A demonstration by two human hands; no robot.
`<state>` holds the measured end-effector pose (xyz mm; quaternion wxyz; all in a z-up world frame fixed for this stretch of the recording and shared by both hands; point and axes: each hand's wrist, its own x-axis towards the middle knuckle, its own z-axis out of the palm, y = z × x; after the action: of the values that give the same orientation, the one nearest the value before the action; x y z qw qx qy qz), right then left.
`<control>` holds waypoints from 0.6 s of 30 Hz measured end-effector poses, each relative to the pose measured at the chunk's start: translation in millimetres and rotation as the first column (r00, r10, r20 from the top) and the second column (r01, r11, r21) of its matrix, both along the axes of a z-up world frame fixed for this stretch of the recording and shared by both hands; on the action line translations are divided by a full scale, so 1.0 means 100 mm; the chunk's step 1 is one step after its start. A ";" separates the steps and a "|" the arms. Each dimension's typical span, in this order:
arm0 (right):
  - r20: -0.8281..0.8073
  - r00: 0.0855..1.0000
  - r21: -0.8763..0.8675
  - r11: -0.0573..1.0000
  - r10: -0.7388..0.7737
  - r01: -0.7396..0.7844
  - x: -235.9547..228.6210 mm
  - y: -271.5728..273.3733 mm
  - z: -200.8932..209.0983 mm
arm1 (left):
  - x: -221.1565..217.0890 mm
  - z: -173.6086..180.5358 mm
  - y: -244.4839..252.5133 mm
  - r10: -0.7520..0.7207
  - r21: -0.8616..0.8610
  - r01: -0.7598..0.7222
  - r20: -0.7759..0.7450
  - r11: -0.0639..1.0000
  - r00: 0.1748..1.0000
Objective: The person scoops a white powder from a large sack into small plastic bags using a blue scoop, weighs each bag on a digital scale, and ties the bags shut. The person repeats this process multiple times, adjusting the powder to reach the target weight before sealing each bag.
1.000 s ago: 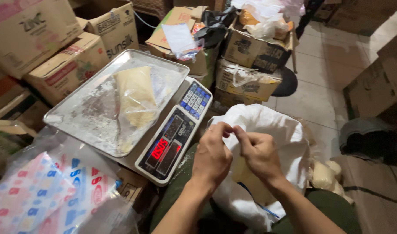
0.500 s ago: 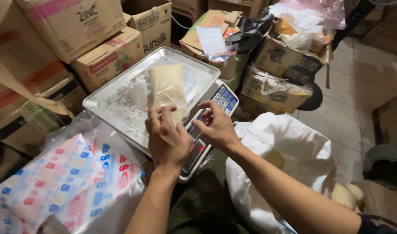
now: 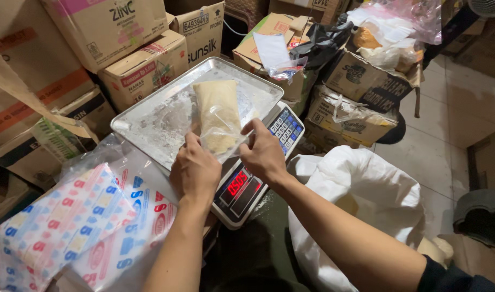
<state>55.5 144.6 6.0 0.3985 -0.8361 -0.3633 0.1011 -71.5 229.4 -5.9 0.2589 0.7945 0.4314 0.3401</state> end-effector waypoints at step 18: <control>-0.274 0.960 0.259 0.966 0.059 0.015 0.08 -0.12 0.18 | 0.06 0.13 0.00 -0.025 0.050 0.015 0.208 0.999 0.978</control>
<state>63.3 132.2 24.4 0.5503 -0.7502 -0.3226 0.1744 -65.6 229.2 7.2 0.2870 0.7646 0.3858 0.4292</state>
